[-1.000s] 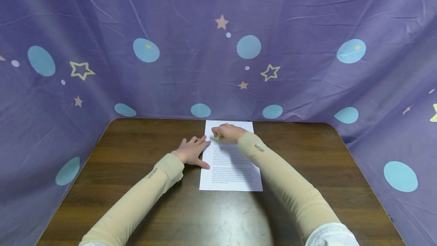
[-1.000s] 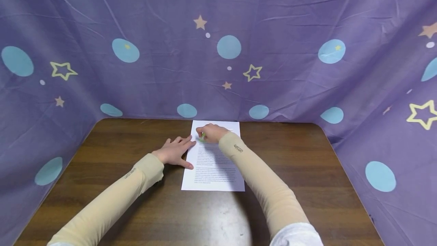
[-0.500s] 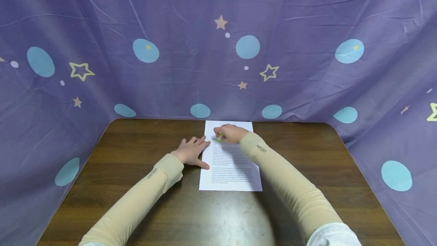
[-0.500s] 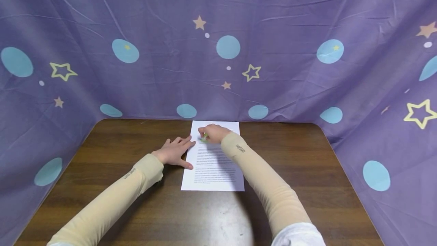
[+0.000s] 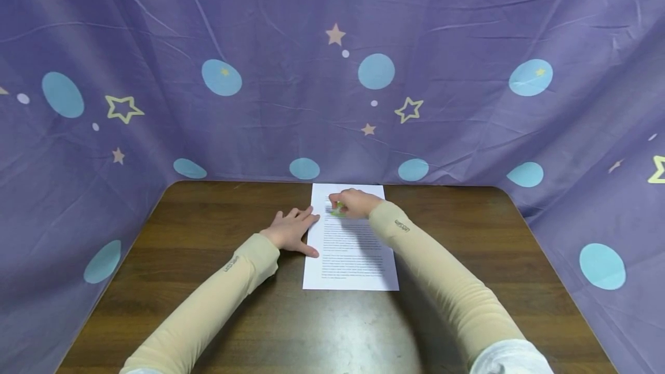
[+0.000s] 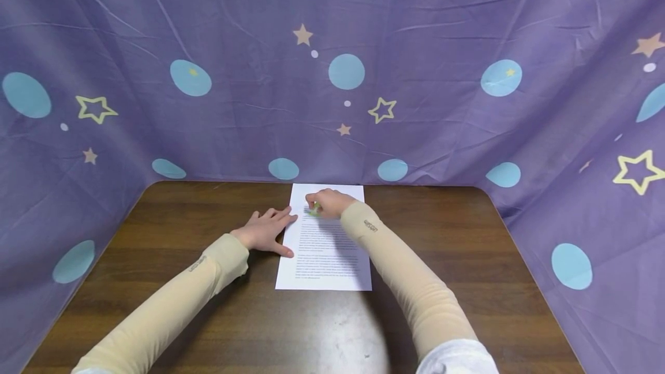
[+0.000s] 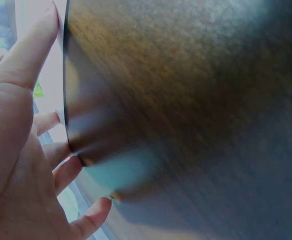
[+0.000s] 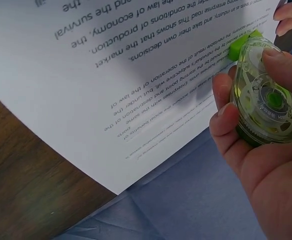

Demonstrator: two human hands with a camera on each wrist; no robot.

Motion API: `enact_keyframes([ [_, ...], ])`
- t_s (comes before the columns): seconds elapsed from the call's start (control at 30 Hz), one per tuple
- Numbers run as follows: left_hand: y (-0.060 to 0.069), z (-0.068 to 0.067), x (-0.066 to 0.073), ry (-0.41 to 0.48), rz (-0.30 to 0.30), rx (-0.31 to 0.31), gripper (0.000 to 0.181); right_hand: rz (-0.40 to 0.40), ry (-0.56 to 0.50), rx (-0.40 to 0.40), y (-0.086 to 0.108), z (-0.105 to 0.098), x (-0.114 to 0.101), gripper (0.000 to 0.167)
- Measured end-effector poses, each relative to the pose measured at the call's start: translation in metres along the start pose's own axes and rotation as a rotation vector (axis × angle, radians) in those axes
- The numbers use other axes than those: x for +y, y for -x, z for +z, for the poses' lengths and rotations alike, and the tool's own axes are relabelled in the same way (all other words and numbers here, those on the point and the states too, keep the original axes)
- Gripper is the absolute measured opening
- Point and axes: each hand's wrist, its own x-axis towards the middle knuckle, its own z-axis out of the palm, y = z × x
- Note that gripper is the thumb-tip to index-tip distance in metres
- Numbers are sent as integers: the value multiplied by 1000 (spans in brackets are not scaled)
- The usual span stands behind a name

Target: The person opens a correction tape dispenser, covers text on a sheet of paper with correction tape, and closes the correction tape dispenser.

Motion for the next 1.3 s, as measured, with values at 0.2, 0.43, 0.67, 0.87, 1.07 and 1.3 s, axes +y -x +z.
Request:
enact_keyframes([
  [0.2, 2, -3, 2, -6, -6, 7, 107, 17, 9, -16, 3, -2, 0, 17],
  [0.43, 0, -2, 1, -13, -6, 0, 107, 15, 12, -9, 6, -3, 4, 16],
  [0.67, -7, 6, -5, -2, -9, 3, 109, -18, 14, 9, 7, -1, 9, 16],
  [0.87, -6, 3, -5, 2, -21, -18, 109, -10, 11, 6, 8, -1, 12, 15],
  [1.07, -1, -2, -1, 7, -17, -6, 108, 10, 8, 2, 12, -3, 11, 15],
  [1.3, -1, -1, -2, 9, -13, -2, 108, -11, 2, 25, 17, -4, 13, 18],
])
